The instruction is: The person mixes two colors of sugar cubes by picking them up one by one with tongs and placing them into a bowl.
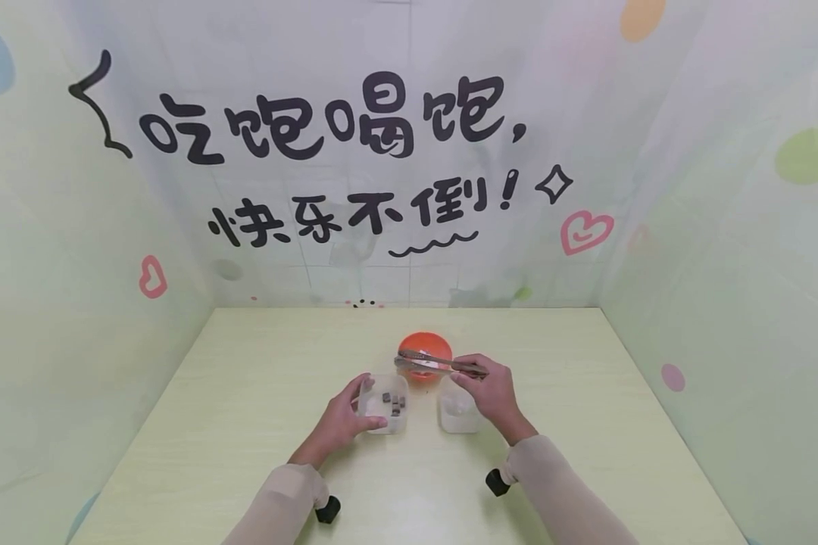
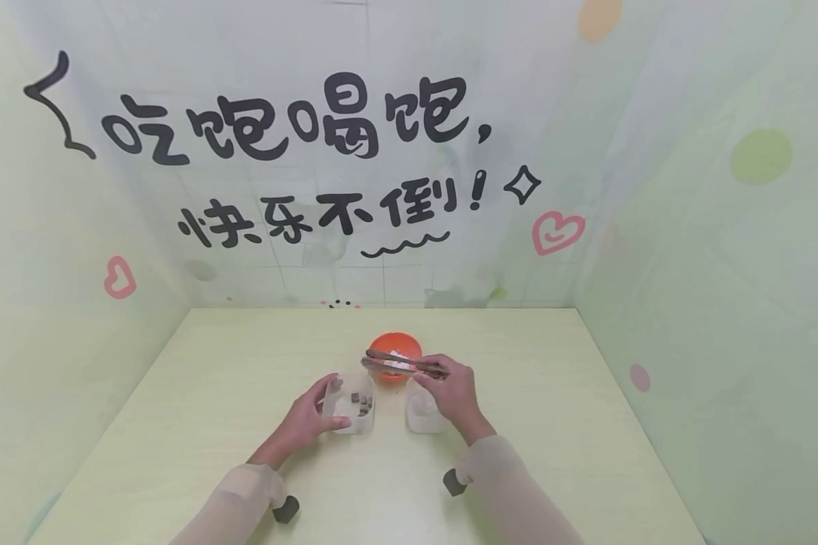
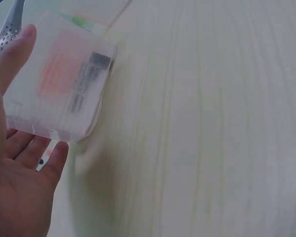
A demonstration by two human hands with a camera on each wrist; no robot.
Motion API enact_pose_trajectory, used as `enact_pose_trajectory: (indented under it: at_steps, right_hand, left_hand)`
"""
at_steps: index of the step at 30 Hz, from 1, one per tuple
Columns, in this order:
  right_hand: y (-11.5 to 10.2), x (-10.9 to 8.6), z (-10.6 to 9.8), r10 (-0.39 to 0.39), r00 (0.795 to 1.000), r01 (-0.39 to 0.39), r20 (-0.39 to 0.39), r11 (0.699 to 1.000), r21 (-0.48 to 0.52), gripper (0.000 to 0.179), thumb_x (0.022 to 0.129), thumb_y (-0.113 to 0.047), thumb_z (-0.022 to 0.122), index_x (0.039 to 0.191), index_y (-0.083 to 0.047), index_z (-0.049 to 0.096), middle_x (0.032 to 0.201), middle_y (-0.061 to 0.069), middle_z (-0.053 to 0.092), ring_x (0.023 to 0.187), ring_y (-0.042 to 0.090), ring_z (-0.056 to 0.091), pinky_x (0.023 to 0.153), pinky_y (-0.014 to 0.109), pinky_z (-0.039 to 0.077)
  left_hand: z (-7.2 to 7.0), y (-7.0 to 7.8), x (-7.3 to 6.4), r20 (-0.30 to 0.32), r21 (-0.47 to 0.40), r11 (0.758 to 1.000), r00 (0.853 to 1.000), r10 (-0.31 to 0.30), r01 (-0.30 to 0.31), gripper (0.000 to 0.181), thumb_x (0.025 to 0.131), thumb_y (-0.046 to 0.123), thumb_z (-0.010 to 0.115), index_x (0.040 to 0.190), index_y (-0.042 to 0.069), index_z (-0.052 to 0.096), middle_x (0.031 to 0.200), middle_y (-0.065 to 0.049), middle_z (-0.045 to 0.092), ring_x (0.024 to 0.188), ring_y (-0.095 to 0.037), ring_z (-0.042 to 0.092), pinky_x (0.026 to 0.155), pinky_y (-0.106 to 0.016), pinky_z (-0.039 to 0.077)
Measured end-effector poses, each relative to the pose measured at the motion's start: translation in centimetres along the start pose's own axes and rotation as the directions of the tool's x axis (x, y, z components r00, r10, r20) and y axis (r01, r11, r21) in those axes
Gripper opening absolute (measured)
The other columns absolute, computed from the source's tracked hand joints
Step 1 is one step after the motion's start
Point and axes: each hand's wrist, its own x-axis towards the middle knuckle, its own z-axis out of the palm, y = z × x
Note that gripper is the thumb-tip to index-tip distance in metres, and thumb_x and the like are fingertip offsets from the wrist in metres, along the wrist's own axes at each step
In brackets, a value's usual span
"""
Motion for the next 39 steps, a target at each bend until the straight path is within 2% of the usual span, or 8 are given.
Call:
enact_pose_trajectory:
  at_steps: [7,12,18,31,39]
  right_hand:
    - [0.7,0.1,-0.4,-0.02,0.998,0.017,-0.06,0.999,-0.044,0.017,0.083,-0.009,0.077,0.099,-0.007,0.073,0.091,0.005,0.073,0.081,0.016,0.069,0.069,0.025,0.058]
    - [0.9,0.1,-0.6,-0.04,0.994,0.036,-0.101,0.999,-0.041,0.017,0.082,-0.007,0.078,0.099,-0.004,0.073,0.09,0.008,0.073,0.08,0.018,0.07,0.068,0.026,0.059]
    - [1.1,0.2,-0.9,-0.019,0.989,0.009,-0.144,0.998,-0.068,0.017,0.081,-0.006,0.078,0.097,-0.004,0.073,0.087,0.007,0.073,0.077,0.016,0.069,0.066,0.022,0.057]
    - [1.6,0.0,-1.0,-0.001,0.991,-0.009,-0.133,0.997,-0.072,0.02,0.081,-0.008,0.079,0.099,-0.003,0.071,0.088,0.007,0.073,0.076,0.015,0.068,0.066,0.022,0.056]
    - [1.3,-0.2,-0.5,-0.006,0.992,0.004,-0.124,1.0,-0.013,0.02,0.08,-0.007,0.08,0.098,-0.003,0.072,0.087,0.012,0.073,0.076,0.015,0.068,0.065,0.022,0.057]
  left_hand:
    - [0.1,0.1,-0.1,-0.004,0.001,1.0,1.0,-0.003,0.003,0.101,0.069,0.021,0.089,0.151,0.01,0.031,0.151,-0.016,0.038,0.13,-0.044,0.042,0.103,-0.051,0.042]
    - [0.1,0.1,-0.1,-0.007,0.003,1.0,1.0,-0.004,0.004,0.102,0.068,0.021,0.089,0.151,0.01,0.032,0.151,-0.015,0.038,0.13,-0.043,0.042,0.103,-0.051,0.042]
    - [0.1,0.1,-0.1,-0.006,0.006,1.0,1.0,-0.011,0.011,0.103,0.068,0.024,0.089,0.152,0.011,0.032,0.152,-0.015,0.037,0.131,-0.043,0.042,0.103,-0.051,0.042]
    - [0.1,0.4,-0.1,-0.008,0.011,1.0,1.0,-0.029,0.029,0.103,0.068,0.025,0.089,0.152,0.013,0.03,0.153,-0.014,0.036,0.132,-0.042,0.041,0.105,-0.052,0.04]
    - [0.1,0.3,-0.2,-0.011,0.014,1.0,1.0,-0.027,0.027,0.102,0.069,0.023,0.089,0.152,0.012,0.031,0.152,-0.015,0.036,0.132,-0.042,0.041,0.105,-0.052,0.04]
